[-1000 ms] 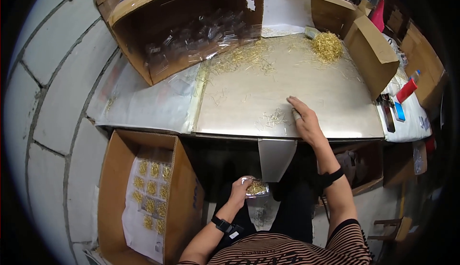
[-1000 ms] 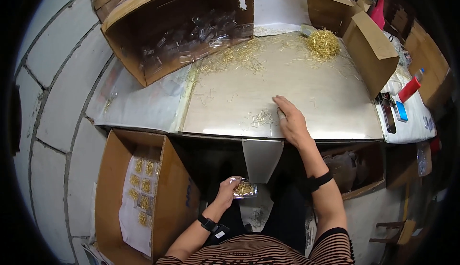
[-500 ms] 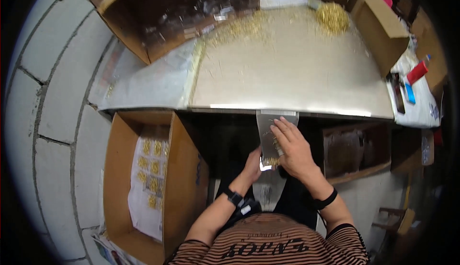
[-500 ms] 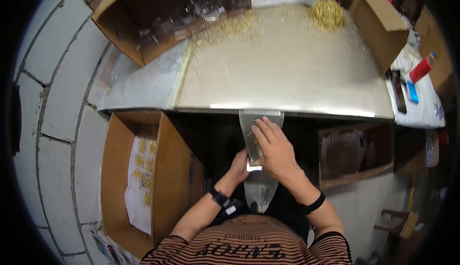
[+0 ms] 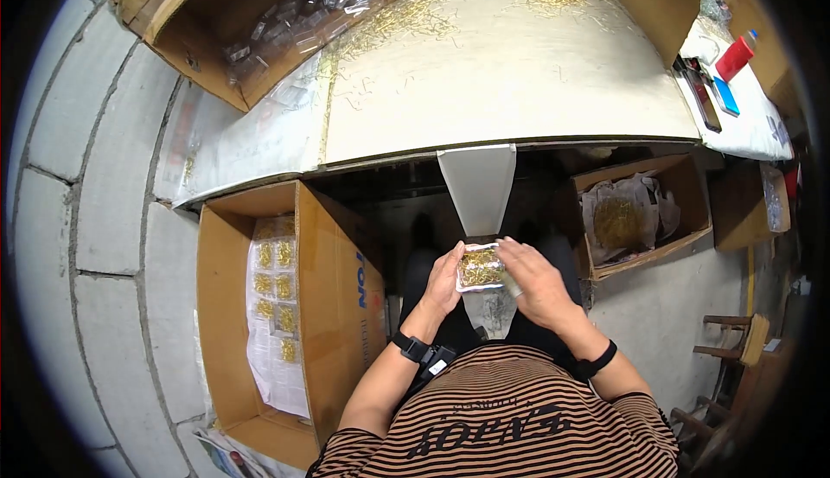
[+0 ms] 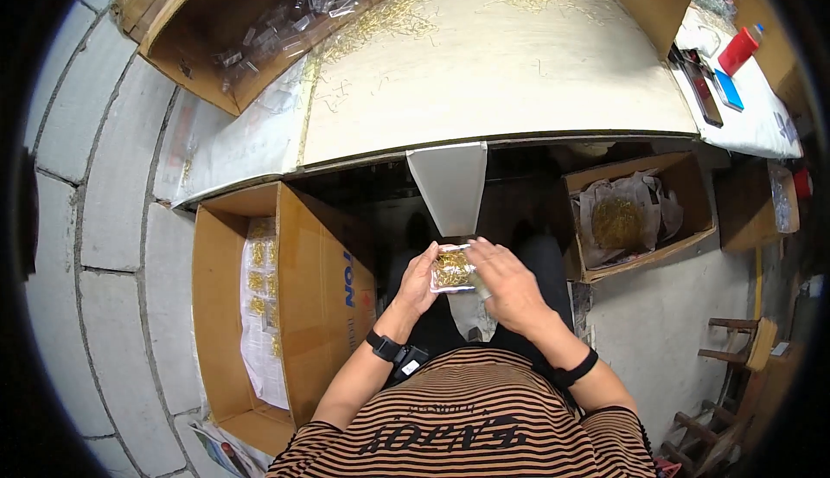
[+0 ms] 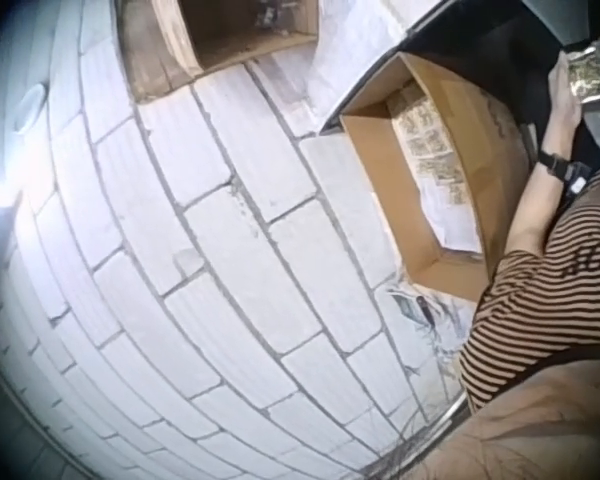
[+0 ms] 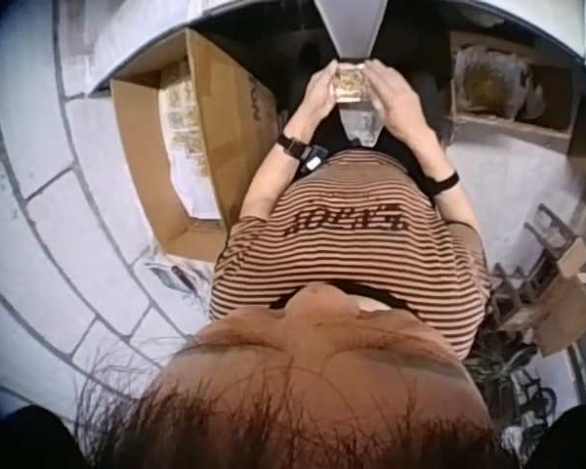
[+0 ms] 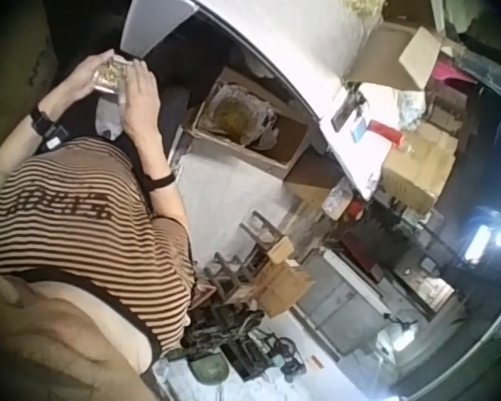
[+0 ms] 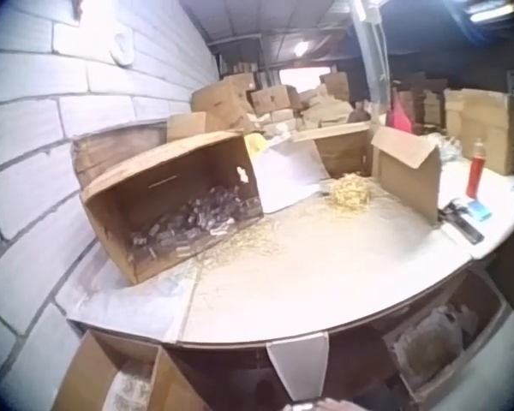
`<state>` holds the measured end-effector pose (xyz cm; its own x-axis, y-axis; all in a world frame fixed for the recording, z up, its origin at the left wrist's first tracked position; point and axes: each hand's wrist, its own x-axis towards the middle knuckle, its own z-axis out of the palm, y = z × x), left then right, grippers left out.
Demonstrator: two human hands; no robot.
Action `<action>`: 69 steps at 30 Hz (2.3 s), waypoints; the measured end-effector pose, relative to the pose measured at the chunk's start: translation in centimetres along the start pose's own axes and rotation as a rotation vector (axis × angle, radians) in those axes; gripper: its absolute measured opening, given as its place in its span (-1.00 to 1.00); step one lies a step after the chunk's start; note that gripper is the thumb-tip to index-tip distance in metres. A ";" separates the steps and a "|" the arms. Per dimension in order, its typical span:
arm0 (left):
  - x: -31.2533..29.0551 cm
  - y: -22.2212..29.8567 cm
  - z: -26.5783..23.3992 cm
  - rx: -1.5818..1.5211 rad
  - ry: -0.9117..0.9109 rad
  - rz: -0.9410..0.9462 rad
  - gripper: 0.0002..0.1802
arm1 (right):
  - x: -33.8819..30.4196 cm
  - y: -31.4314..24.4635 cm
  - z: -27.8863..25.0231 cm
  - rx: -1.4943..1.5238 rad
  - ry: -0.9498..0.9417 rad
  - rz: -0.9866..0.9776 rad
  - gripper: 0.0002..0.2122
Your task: Packaging small metal curtain pins into plastic bags at a workbench.
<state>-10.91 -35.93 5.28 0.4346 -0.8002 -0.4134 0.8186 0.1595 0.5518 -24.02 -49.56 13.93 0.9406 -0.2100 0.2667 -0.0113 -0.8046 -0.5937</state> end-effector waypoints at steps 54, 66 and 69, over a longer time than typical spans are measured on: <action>-3.0 3.2 3.8 0.069 0.151 0.286 -0.74 | 2.5 -3.3 1.2 -0.193 -0.199 -0.154 -0.44; -4.0 5.9 4.0 0.034 0.065 0.177 -0.39 | 7.8 -5.0 -1.4 -0.123 -0.074 -0.152 -0.41; -4.6 6.4 4.3 -0.150 -0.030 0.157 -0.18 | 9.1 -5.5 0.8 -0.319 -0.292 -0.288 -0.35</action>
<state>-9.31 -33.75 13.80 0.5519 -0.7749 -0.3081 0.7892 0.3660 0.4932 -15.09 -46.59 18.98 0.9758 0.1720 0.1347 0.2018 -0.9459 -0.2540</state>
